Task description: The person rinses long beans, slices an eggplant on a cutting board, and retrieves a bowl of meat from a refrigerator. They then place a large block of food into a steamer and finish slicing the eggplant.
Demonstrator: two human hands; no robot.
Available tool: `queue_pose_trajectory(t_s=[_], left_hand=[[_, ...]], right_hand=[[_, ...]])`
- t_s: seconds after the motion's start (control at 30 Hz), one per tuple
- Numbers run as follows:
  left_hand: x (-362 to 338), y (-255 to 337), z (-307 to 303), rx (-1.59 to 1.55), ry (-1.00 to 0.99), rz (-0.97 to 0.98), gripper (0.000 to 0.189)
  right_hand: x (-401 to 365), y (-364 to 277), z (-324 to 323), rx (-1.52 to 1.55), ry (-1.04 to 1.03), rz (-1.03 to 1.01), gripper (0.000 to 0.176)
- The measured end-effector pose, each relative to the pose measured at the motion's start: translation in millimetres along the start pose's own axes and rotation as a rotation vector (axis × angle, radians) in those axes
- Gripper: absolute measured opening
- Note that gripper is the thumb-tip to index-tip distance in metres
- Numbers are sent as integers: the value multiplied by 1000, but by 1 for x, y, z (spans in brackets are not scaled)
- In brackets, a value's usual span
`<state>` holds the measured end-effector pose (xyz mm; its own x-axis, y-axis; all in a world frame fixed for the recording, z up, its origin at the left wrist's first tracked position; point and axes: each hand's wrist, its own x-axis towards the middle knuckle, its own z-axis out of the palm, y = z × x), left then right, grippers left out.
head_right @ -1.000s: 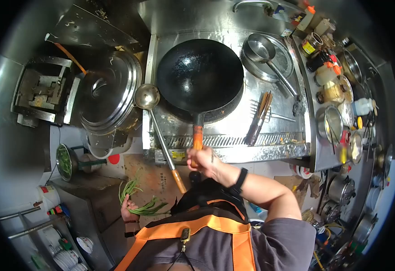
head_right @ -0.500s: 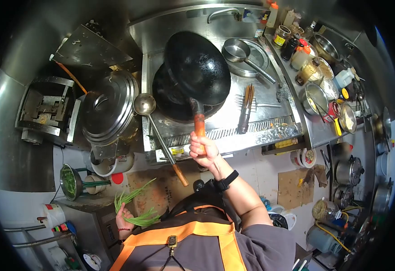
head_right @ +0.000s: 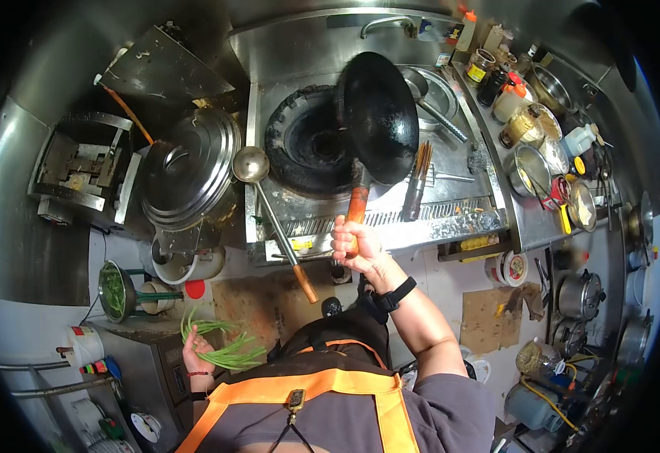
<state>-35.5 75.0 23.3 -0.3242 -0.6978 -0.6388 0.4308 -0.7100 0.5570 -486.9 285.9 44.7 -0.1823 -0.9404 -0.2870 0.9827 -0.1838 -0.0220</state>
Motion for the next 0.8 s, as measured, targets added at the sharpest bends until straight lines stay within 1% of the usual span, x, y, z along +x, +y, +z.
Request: queue_pose_trajectory(t_s=[0.1, 0.17, 0.2, 0.27, 0.37, 0.43, 0.5, 0.57, 0.63, 0.67, 0.7, 0.77, 0.8], left_hand=[[-17, 11, 23, -106, -207, 23, 31], [-34, 21, 50, -139, -366, 38, 35], [-42, 27, 60, -151, -424, 56, 40], [-62, 37, 86, -202, -565, 51, 41], [-90, 46, 123, -325, -648, 62, 39], [-97, 48, 150, -370, -727, 60, 42], [-97, 50, 173, -402, -825, 78, 39], [-94, 50, 190, -404, -882, 107, 38], [-93, 46, 204, -429, -905, 100, 37], [-90, 46, 213, -443, -933, 87, 36], [-87, 45, 219, -457, -966, 66, 35], [-83, 41, 230, -487, -1030, 15, 34], [-82, 40, 236, -513, -1042, -9, 33]], right_hand=[[4, 5, -3, -274, 271, -60, 11], [12, 5, -14, -418, 311, -84, 11], [17, 5, -19, -480, 334, -91, 11], [26, 5, -18, -583, 374, -94, 8], [49, -15, -38, -699, 382, -136, 9], [64, -34, -65, -578, 322, -23, 17], [66, -33, -67, -729, 283, -20, 12], [53, -22, -23, -1059, 540, -67, 25], [49, -23, -27, -1770, 674, -438, 42], [44, -28, -38, -2164, 476, -987, 44], [30, -16, 0, -2097, 415, -1166, 29], [1, 6, 46, -1685, 377, -726, 19], [-6, 18, 61, -1599, 262, -670, 19]])
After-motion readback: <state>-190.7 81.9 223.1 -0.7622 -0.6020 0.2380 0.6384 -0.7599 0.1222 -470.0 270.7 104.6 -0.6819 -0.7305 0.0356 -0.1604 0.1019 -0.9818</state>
